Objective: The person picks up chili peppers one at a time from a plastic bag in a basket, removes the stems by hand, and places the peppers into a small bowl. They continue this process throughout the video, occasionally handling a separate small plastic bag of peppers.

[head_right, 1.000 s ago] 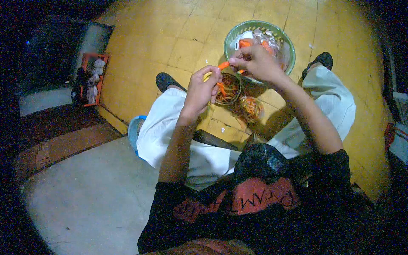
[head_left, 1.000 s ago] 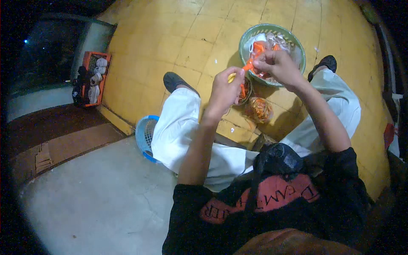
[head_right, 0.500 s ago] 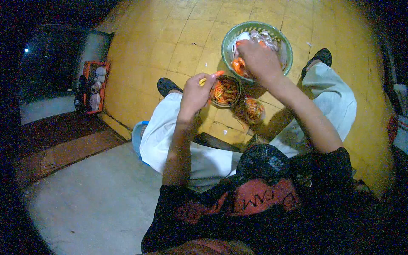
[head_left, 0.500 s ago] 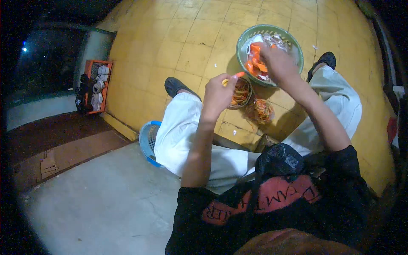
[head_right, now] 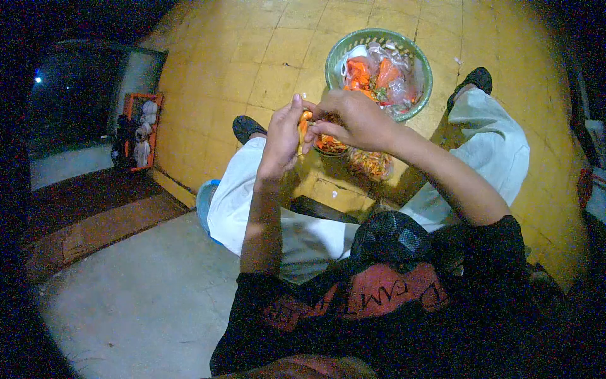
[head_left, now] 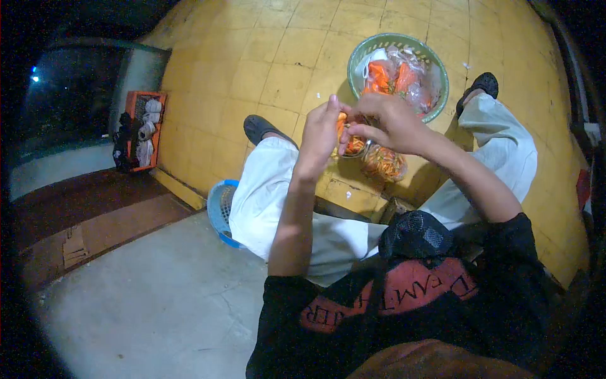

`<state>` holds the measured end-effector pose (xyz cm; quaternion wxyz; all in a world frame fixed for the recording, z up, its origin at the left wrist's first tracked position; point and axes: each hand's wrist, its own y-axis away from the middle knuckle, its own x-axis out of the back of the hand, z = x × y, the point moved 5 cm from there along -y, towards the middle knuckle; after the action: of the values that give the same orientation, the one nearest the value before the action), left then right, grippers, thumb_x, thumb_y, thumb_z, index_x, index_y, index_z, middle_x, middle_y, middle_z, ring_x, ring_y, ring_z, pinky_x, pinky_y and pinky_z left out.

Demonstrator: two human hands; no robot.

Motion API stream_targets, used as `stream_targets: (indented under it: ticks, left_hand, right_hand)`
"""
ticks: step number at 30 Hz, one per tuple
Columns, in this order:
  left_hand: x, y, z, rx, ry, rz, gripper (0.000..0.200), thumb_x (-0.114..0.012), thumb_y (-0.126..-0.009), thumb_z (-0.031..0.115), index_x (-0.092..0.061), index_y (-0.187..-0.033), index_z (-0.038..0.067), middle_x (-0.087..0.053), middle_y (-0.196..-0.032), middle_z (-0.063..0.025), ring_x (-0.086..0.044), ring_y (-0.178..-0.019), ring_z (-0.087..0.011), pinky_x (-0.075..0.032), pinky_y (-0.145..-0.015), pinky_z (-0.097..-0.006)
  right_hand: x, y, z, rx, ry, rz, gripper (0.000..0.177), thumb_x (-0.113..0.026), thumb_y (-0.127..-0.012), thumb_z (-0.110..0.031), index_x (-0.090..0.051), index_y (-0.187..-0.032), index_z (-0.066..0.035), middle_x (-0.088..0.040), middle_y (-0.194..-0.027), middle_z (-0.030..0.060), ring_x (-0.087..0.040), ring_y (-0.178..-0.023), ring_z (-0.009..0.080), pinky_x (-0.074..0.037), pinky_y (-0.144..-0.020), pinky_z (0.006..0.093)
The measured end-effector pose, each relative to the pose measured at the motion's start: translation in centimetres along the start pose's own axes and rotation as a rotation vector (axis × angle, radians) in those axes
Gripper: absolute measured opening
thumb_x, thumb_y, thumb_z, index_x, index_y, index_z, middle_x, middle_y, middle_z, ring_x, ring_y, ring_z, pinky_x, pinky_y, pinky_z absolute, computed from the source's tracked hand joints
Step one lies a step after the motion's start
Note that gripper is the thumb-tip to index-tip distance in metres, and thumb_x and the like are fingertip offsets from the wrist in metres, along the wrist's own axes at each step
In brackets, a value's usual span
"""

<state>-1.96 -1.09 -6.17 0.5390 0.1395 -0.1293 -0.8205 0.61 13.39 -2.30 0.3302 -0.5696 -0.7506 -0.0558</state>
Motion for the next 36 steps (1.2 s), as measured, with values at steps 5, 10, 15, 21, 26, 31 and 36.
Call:
stream_targets:
  ticks: [5, 10, 15, 21, 26, 31, 36]
  left_hand:
    - [-0.9, 0.1, 0.0, 0.007, 0.033, -0.047, 0.045, -0.034, -0.102, 0.039, -0.055, -0.09, 0.001, -0.052, -0.065, -0.0029, -0.043, -0.044, -0.0067, -0.033, -0.034, -0.0192]
    - [-0.7, 0.4, 0.2, 0.079, 0.128, -0.08, 0.045, -0.034, -0.102, 0.04, -0.054, -0.094, 0.001, -0.053, -0.065, -0.0042, -0.041, -0.042, -0.0062, -0.031, -0.033, -0.0185]
    - [-1.6, 1.0, 1.8, 0.025, 0.051, -0.107, 0.042, -0.035, -0.103, 0.038, -0.054, -0.099, 0.002, -0.057, -0.071, -0.0062, -0.038, -0.04, -0.0051, -0.027, -0.031, -0.0183]
    - [-2.7, 1.2, 1.6, -0.143, -0.098, -0.252, 0.028, -0.046, -0.101, 0.03, -0.056, -0.096, 0.004, -0.059, -0.078, -0.0033, -0.038, -0.044, -0.0032, -0.029, -0.039, -0.0185]
    - [-2.3, 1.2, 1.7, -0.133, -0.19, -0.255, 0.027, -0.048, -0.1, 0.027, -0.057, -0.087, 0.005, -0.055, -0.07, 0.0009, -0.038, -0.046, -0.0026, -0.029, -0.042, -0.019]
    - [-1.2, 0.6, 0.0, -0.106, -0.385, -0.186, 0.029, -0.05, -0.098, 0.027, -0.061, -0.085, 0.004, -0.055, -0.065, 0.001, -0.044, -0.048, -0.0047, -0.034, -0.043, -0.0208]
    - [1.0, -0.6, -1.4, -0.109, -0.767, -0.065, 0.037, -0.047, -0.098, 0.034, -0.064, -0.086, 0.003, -0.057, -0.064, -0.0013, -0.051, -0.051, -0.0071, -0.039, -0.047, -0.0223]
  right_hand:
    - [-0.4, 0.2, 0.2, 0.023, 0.041, -0.101, 0.023, -0.069, -0.081, -0.024, -0.068, -0.091, -0.003, -0.061, -0.08, 0.0146, -0.06, -0.075, 0.0345, -0.046, -0.067, 0.0423]
    - [0.3, 0.1, 1.2, -0.159, -0.252, -0.065, 0.02, -0.067, -0.084, -0.021, -0.069, -0.091, -0.003, -0.064, -0.082, 0.0081, -0.062, -0.075, 0.0216, -0.048, -0.068, 0.0363]
    - [1.0, 0.3, 2.1, -0.7, -1.072, 0.08, 0.011, -0.065, -0.088, -0.017, -0.061, -0.094, -0.009, -0.051, -0.072, -0.0053, -0.048, -0.063, 0.0056, -0.038, -0.055, 0.0223]
    - [0.5, 0.8, 3.0, -0.743, -1.38, 0.068, 0.014, -0.067, -0.087, -0.016, -0.057, -0.089, -0.007, -0.056, -0.078, 0.0003, -0.051, -0.06, 0.0078, -0.039, -0.048, 0.0206]
    - [0.1, 0.9, 3.7, -0.729, -1.112, 0.25, 0.013, -0.069, -0.085, -0.017, -0.059, -0.083, -0.009, -0.057, -0.077, -0.0022, -0.053, -0.063, 0.0104, -0.042, -0.057, 0.0252]
    - [3.7, -0.5, 3.8, -0.261, -0.084, 0.303, 0.018, -0.068, -0.084, -0.021, -0.063, -0.08, -0.004, -0.06, -0.075, 0.0076, -0.06, -0.072, 0.016, -0.047, -0.065, 0.0314]
    - [3.9, 0.4, 8.1, -0.278, 0.471, 0.08, 0.021, -0.066, -0.083, -0.017, -0.065, -0.098, -0.002, -0.066, -0.084, 0.0128, -0.063, -0.078, 0.0309, -0.049, -0.07, 0.0396]
